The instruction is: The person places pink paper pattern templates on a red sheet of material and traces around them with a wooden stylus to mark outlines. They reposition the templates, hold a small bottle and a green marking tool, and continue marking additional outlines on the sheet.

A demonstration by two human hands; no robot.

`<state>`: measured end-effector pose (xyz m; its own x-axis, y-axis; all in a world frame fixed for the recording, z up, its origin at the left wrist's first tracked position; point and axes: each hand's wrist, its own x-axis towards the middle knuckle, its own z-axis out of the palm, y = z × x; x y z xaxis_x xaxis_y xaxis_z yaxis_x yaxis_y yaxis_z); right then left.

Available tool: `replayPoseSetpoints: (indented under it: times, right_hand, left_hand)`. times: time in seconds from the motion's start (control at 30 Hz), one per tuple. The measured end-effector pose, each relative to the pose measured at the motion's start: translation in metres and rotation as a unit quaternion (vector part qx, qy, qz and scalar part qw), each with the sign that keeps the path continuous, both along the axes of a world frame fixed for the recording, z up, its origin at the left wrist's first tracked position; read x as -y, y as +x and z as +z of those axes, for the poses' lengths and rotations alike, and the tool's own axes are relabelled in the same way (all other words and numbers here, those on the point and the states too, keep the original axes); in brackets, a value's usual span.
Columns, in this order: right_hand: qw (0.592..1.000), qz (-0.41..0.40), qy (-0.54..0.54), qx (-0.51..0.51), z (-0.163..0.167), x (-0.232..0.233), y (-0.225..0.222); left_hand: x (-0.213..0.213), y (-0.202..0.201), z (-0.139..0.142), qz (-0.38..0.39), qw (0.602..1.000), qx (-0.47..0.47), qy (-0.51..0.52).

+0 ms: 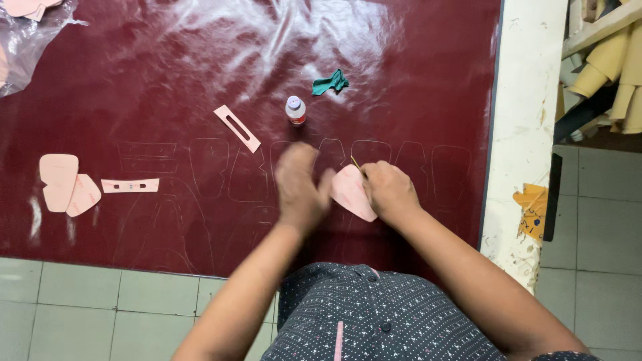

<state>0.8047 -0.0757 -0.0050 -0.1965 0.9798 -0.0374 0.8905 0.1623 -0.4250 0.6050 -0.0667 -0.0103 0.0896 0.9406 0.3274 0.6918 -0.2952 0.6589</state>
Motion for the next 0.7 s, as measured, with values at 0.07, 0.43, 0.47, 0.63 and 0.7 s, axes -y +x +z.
replayPoseSetpoints:
  times: [0.07,0.43,0.47,0.63,0.7]
  right_hand:
    - [1.000,0.013,-0.001,-0.027,-0.001,0.005,0.005]
    - [0.993,0.019,-0.034,-0.110,-0.008,0.061,0.014]
    - [0.993,0.016,-0.022,-0.118,-0.010,0.062,0.014]
    - [0.988,0.011,-0.023,-0.154,-0.012,0.075,0.019]
    - [0.985,-0.009,-0.045,-0.166,-0.008,0.082,0.025]
  left_hand:
    - [0.040,0.013,-0.004,-0.102,0.991,-0.083,-0.023]
    - [0.102,0.032,-0.030,-0.152,0.983,-0.055,-0.086]
    - [0.104,0.033,-0.032,-0.146,0.986,-0.040,-0.076]
    - [0.119,0.037,-0.036,-0.152,0.987,0.044,-0.035]
    - [0.124,0.034,-0.033,-0.149,0.984,0.094,-0.042]
